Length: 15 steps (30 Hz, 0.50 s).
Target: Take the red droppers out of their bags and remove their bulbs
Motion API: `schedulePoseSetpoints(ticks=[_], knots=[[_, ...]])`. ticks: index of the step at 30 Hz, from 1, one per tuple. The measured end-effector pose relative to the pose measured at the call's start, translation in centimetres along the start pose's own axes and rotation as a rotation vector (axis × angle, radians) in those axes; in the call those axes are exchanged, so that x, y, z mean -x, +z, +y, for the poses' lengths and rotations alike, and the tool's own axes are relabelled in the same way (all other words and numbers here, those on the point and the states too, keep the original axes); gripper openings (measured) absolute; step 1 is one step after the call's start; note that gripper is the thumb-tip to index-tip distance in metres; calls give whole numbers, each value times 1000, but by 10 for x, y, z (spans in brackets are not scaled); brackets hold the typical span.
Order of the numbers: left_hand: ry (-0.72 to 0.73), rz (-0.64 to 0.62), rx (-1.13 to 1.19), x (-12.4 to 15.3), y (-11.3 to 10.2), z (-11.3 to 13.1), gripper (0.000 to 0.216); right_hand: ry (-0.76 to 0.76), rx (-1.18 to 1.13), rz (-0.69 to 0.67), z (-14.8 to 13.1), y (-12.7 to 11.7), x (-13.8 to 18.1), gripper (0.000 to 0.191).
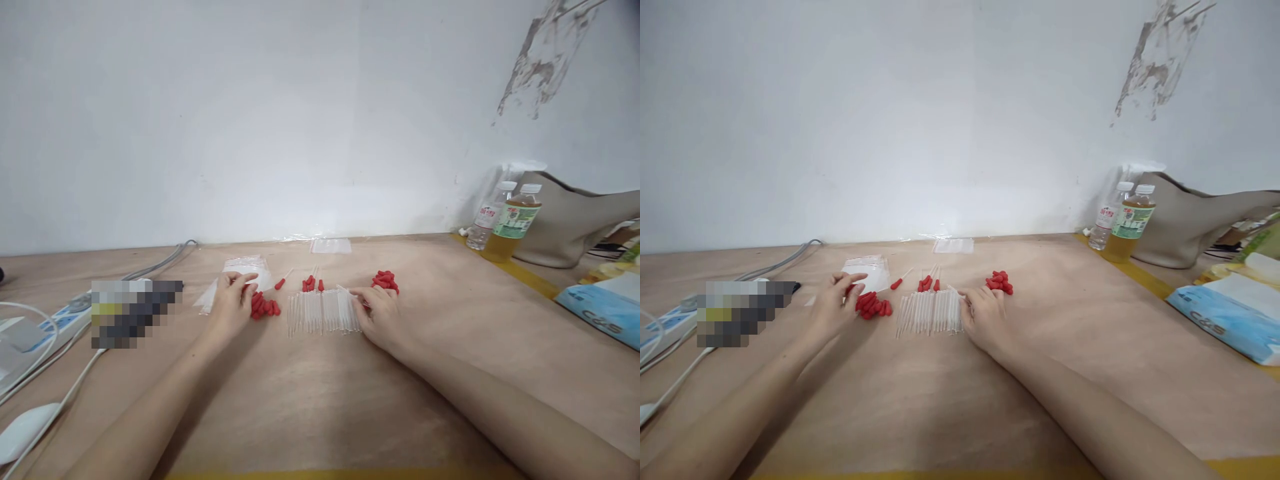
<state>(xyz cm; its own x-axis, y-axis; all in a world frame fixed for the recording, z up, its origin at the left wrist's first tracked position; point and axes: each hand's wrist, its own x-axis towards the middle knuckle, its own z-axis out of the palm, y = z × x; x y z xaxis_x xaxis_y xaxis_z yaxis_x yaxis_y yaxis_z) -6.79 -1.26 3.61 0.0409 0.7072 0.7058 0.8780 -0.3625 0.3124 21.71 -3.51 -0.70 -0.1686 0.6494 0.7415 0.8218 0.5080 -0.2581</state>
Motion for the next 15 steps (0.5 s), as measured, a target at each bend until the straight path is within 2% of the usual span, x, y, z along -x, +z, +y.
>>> schedulePoseSetpoints(ticks=[3,6,11,15], knots=[[-173,-60,-37,-5,-9,-14,22,-28,13,-30,-7,4,-14,16],[-249,-114,-30,-4,-10,-19,23,-108,77,-58,-14,16,-27,16],[-160,-145,82,3,-5,-12,21,-203,162,-109,-27,34,-32,14],[-24,-234,105,8,-3,-4,24,-198,148,-212,-35,31,-26,17]])
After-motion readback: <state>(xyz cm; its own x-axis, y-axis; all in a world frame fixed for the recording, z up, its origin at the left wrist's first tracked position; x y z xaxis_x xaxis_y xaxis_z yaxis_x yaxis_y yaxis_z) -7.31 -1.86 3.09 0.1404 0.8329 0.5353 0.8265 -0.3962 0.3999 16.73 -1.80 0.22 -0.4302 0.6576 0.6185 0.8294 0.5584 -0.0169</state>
